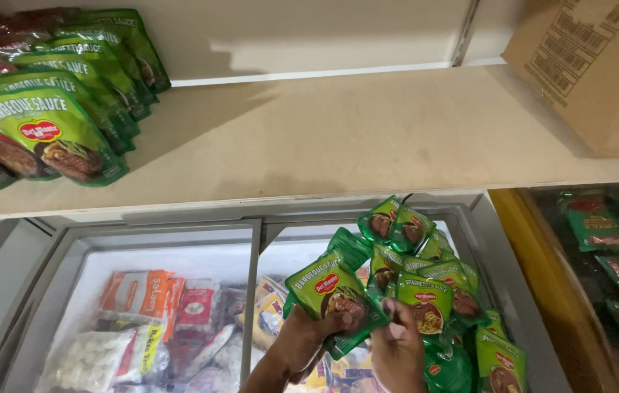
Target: Cleaning and organizing sauce packets on a shelf above a freezer unit.
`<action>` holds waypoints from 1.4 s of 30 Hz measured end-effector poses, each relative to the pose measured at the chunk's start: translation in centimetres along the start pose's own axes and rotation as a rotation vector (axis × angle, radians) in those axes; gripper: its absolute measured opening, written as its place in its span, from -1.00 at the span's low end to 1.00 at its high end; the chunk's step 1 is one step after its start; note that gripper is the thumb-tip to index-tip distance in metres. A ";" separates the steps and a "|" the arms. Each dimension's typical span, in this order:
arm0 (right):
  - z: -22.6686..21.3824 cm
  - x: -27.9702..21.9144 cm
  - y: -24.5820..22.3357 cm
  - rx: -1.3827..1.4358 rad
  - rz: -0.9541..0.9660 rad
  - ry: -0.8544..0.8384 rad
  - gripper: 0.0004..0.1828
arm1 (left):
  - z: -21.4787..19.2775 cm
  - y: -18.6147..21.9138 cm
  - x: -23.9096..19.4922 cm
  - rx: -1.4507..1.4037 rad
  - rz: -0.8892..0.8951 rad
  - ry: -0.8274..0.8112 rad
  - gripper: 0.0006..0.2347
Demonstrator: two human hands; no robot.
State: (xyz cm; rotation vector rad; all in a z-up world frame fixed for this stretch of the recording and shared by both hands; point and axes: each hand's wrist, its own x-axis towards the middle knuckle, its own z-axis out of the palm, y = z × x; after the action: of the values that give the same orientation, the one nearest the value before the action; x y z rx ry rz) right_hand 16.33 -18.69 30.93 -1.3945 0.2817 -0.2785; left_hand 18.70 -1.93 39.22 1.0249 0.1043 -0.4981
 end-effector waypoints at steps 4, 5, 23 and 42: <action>-1.0 0.5 -1.6 -0.299 -0.805 -0.201 -0.51 | -0.2 0.8 -1.0 -0.045 -0.023 -0.046 -0.65; -1.1 1.2 -1.7 -0.254 -0.364 -0.297 -0.48 | -0.5 0.7 -0.8 -0.098 -0.009 -0.013 -0.64; -2.0 8.5 -1.2 0.003 0.264 -0.315 -0.74 | -1.9 -1.3 -2.0 0.106 -0.046 -0.201 -0.55; 2.4 -1.5 -3.7 -0.725 -0.949 -0.181 -0.74 | -3.2 -5.3 2.8 -0.526 -0.070 0.218 -0.76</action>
State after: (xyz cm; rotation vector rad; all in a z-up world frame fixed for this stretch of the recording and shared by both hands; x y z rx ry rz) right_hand 15.71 -16.53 35.01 -2.1944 -0.5139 -0.8812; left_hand 19.30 -2.48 32.48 0.5564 0.4436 -0.3904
